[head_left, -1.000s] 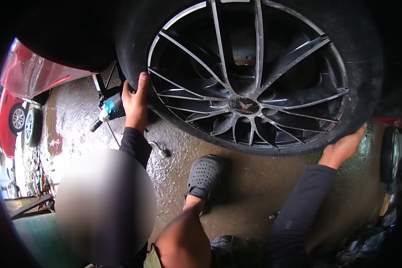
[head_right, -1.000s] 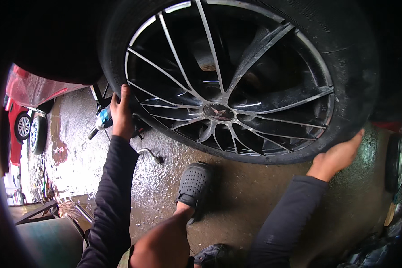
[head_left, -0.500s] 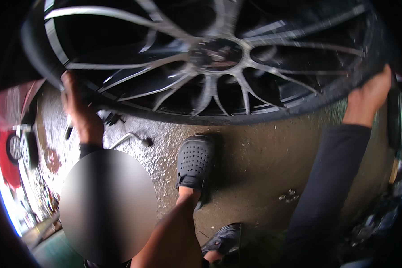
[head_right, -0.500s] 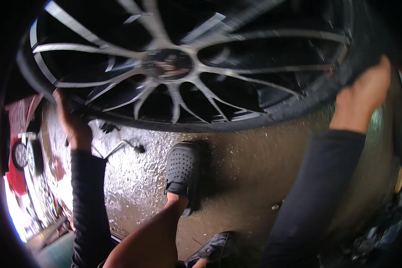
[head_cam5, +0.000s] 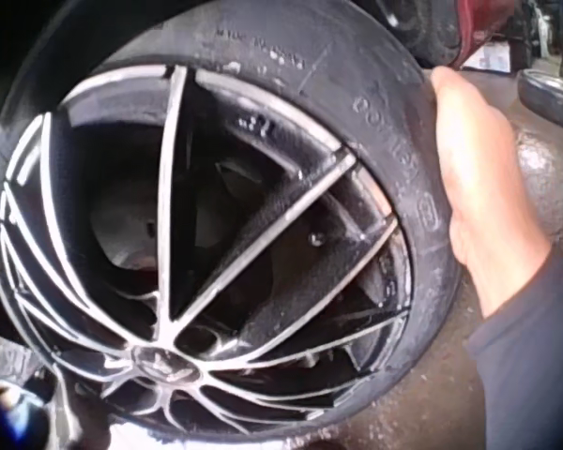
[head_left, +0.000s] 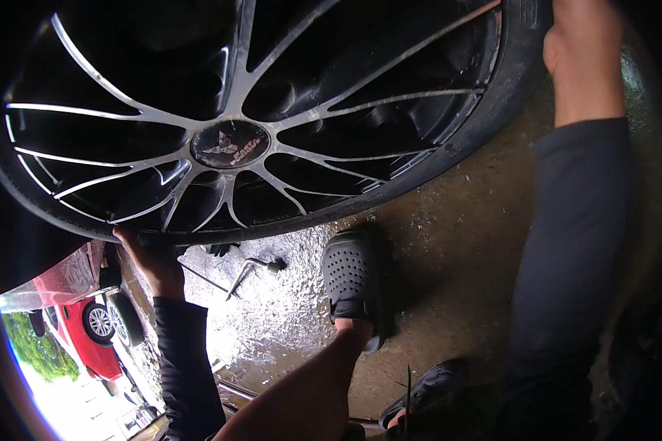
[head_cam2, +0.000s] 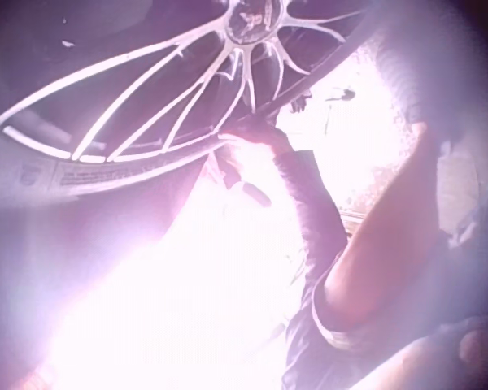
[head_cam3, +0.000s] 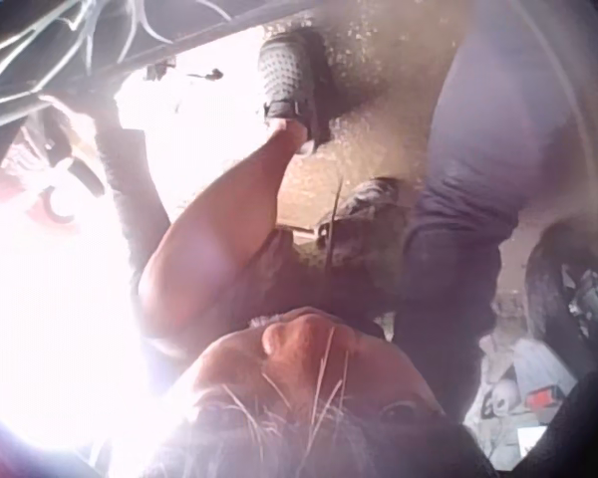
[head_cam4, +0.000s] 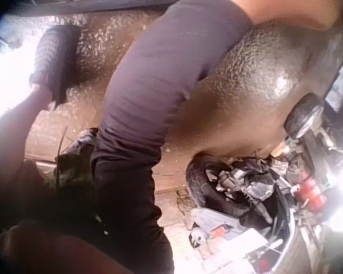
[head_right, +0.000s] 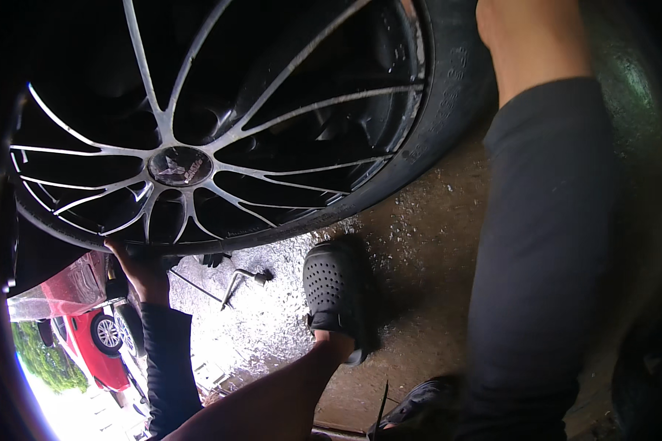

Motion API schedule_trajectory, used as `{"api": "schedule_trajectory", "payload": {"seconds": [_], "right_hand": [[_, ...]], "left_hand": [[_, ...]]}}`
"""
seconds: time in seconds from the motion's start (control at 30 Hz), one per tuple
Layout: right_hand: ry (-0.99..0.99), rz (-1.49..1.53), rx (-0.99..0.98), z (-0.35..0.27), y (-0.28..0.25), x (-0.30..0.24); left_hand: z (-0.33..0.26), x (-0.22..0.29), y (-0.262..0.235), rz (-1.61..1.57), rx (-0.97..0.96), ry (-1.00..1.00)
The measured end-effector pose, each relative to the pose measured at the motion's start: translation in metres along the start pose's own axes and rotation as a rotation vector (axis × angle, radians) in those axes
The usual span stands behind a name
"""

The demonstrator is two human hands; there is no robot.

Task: The person removes a tire from a red car using a cordless impact wrench, then rolls a replacement tire into position and mounts it onto the wheel hub. They hand-tighten the lug nuts before using the impact wrench to fully secure the wheel.

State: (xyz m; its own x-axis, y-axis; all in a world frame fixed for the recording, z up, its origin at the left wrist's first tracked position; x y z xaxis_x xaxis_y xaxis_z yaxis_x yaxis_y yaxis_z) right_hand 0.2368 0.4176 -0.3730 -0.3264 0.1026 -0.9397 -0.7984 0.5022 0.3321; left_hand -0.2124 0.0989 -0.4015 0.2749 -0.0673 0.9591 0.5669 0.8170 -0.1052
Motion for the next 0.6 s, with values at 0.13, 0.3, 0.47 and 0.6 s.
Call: {"api": "schedule_trajectory", "payload": {"seconds": [0.13, 0.3, 0.47, 0.6], "right_hand": [[0.031, -0.018, 0.051, -0.003, -0.009, 0.0], [-0.116, -0.172, 0.041, -0.002, -0.018, 0.001], [-0.079, -0.24, 0.031, -0.007, -0.008, 0.002], [-0.046, -0.193, -0.015, -0.003, -0.017, 0.002]], "left_hand": [[0.022, -0.024, -0.03, 0.158, -0.012, 0.091], [0.016, -0.017, -0.008, 0.19, -0.077, 0.075], [0.028, -0.017, -0.018, 0.117, 0.009, -0.127], [0.026, -0.016, -0.003, 0.09, -0.028, -0.124]]}}
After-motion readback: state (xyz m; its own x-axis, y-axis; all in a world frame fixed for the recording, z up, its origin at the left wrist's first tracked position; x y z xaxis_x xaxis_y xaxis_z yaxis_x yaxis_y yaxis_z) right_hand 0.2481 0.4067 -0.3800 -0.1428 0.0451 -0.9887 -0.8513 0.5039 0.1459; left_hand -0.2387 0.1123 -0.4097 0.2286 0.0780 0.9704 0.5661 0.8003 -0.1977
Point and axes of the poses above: each hand's wrist, its own z-axis towards the middle knuckle, its own y-axis out of the palm, x = y × z, the point moved 3 cm from there along z, towards the middle knuckle, and after that the axes turned 13 degrees about y, right-handed, at the moved point
